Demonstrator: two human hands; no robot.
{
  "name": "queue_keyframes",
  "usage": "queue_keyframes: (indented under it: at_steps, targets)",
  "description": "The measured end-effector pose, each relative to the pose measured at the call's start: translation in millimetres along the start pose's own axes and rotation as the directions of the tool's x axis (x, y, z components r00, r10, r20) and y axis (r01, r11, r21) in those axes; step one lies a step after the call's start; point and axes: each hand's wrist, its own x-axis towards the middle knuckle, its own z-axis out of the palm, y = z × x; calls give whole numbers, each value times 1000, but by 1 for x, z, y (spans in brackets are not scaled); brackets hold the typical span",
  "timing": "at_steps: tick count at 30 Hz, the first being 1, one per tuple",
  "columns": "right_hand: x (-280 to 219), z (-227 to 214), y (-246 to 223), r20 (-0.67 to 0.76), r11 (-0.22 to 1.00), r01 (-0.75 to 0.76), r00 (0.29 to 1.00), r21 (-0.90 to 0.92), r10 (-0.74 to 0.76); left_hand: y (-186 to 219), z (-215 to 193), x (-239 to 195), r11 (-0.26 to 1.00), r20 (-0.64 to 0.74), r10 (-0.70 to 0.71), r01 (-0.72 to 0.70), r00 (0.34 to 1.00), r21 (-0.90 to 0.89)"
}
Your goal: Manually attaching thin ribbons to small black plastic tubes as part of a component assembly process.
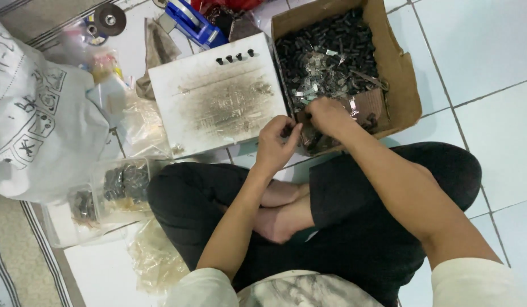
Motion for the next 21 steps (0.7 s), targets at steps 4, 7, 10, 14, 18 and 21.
queue_keyframes:
  at_steps: [4, 7, 10, 14, 18, 21]
  targets:
    - [-3, -20, 2, -14, 998, -54, 998, 26, 55, 8, 0, 7, 1000, -4, -22, 22, 1000, -9]
    - [-11, -43, 1, -57, 958, -100, 991, 269, 119, 19, 7, 24, 997, -23, -74, 73, 997, -34]
    - [-23, -63, 0, -39, 901, -194, 973, 388, 227, 12, 18, 62, 920, 32, 82, -88, 996, 381]
    - [-16, -48, 17, -14, 873, -277, 951, 402, 308, -29, 51, 123, 473, 230, 135, -267, 964, 840]
    - [-14, -48, 2, 101, 850, -301, 953, 432, 286, -39, 77, 161, 28, 404, -255, -412, 878, 911]
    - [-14, -54, -4, 50, 848, -223, 973, 481, 227, -75, 92, 170, -29, 400, -345, -436, 849, 900]
